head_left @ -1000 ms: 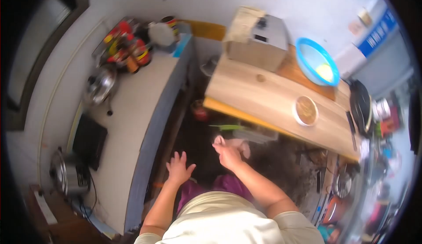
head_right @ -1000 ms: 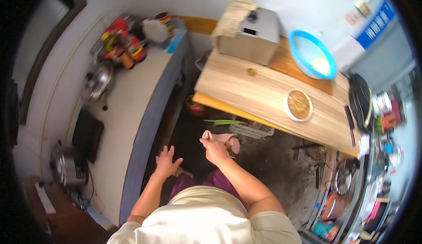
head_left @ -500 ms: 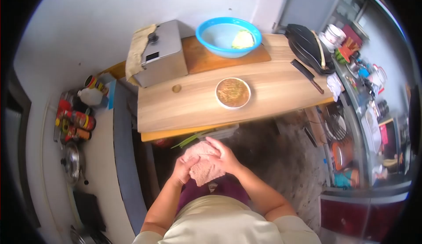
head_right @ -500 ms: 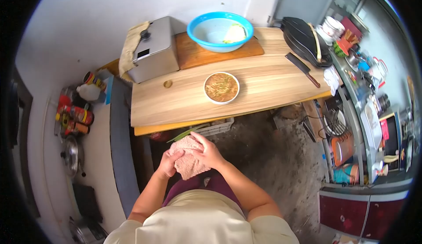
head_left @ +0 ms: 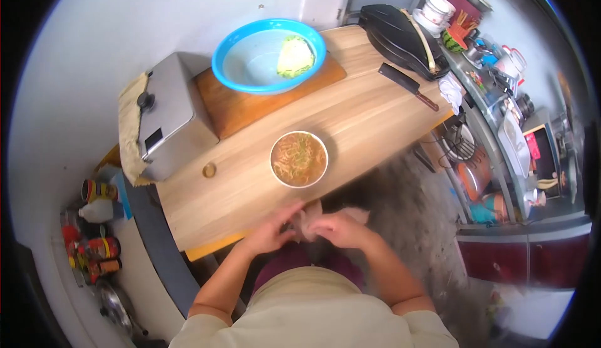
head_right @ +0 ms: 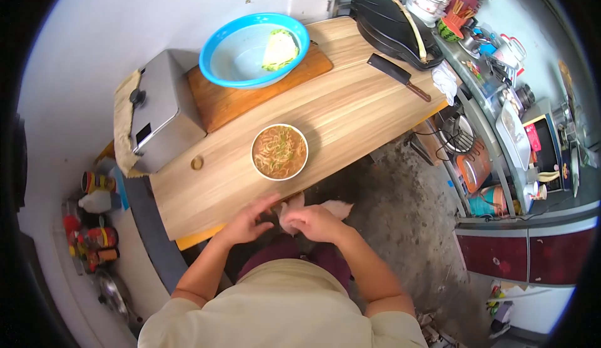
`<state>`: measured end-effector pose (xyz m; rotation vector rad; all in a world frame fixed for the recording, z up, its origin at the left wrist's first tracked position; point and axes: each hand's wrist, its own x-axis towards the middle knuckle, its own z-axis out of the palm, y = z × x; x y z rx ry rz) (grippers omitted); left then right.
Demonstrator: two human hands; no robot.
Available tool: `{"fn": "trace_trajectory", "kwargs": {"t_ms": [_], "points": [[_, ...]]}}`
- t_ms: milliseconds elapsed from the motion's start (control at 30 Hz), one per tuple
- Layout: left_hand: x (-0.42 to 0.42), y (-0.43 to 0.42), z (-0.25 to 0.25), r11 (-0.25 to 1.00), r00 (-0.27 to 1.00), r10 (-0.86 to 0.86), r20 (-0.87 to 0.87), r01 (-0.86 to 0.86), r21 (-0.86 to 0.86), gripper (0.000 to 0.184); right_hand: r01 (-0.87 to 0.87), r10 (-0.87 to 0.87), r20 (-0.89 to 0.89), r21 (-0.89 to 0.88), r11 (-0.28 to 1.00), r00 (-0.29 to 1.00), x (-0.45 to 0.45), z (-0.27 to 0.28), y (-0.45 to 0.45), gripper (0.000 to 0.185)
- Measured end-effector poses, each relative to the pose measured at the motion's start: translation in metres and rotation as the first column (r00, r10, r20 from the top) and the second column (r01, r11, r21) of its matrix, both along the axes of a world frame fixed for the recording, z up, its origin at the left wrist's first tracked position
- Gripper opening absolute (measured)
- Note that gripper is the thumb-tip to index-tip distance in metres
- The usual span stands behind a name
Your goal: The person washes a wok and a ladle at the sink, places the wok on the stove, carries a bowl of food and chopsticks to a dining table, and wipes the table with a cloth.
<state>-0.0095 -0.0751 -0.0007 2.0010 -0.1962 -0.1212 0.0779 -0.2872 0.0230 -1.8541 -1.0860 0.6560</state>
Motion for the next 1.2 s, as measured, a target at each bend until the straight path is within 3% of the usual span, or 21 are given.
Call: {"fn": "trace_trajectory", "kwargs": {"t_ms": [67,100,200,333,400,500,533,633,733,800,933,1067,1167,1200], "points": [[0.026,-0.009,0.007,0.957,0.963,-0.238,0.127,0.254,-0.138,0.061,-0.004,0.003,-0.072,-0.025,1.000,0.997,0.006,0.012,0.006,0.013],[0.034,-0.007,0.009,0.914,0.867,-0.390,-0.309,0.325,-0.241,0.057,-0.009,0.008,-0.077,-0.008,1.000,0.997,0.010,0.013,0.005,0.013],[0.052,-0.006,-0.035,0.841,0.815,-0.538,-0.215,0.500,-0.207,0.044,0.034,-0.037,-0.048,-0.073,0.997,0.998,0.025,0.041,-0.004,0.018],[0.065,0.003,-0.023,0.895,0.745,-0.433,-0.507,0.424,-0.141,0.025,0.132,-0.137,-0.072,-0.065,0.989,0.988,0.046,0.049,-0.033,0.022],[0.060,0.008,-0.026,0.948,0.686,-0.304,-0.661,0.284,-0.141,0.023,0.172,-0.173,0.009,-0.166,0.971,0.985,0.052,0.044,-0.043,0.023],[0.048,0.014,-0.013,0.989,0.644,-0.151,-0.750,0.095,-0.117,0.019,0.214,-0.180,0.128,-0.344,0.914,0.975,0.051,0.018,-0.060,0.022],[0.045,0.018,-0.011,0.995,0.663,-0.102,-0.741,0.077,-0.068,0.020,0.228,-0.170,0.173,-0.402,0.887,0.970,0.053,0.006,-0.063,0.021],[0.032,0.030,-0.008,0.997,0.732,0.052,-0.680,-0.004,0.071,0.023,0.056,0.125,0.204,-0.702,0.710,0.971,0.065,-0.020,-0.066,0.017],[0.023,0.042,-0.013,0.973,0.829,0.198,-0.523,-0.099,0.210,0.028,0.241,0.040,0.427,-0.583,0.776,0.903,0.071,-0.042,-0.063,0.013],[0.021,0.048,-0.021,0.934,0.896,0.249,-0.367,-0.123,0.334,0.030,0.225,-0.056,0.310,-0.541,0.810,0.949,0.080,-0.057,-0.057,0.013],[0.035,0.056,-0.020,0.847,0.813,0.423,-0.399,-0.199,0.492,0.023,0.319,-0.267,0.177,-0.451,0.834,0.947,0.099,-0.062,-0.040,0.014],[0.044,0.063,-0.042,0.772,0.856,0.467,-0.222,-0.272,0.575,0.013,0.389,-0.237,0.338,-0.512,0.766,0.911,0.112,-0.061,-0.023,0.015],[0.051,0.065,-0.059,0.675,0.862,0.487,0.140,-0.473,0.567,0.008,0.518,-0.301,0.461,-0.471,0.714,0.834,0.116,-0.059,-0.008,0.018],[0.055,0.063,-0.056,0.661,0.824,0.533,0.190,-0.546,0.515,0.007,0.584,-0.369,0.505,-0.373,0.721,0.780,0.116,-0.062,-0.005,0.018]]}}
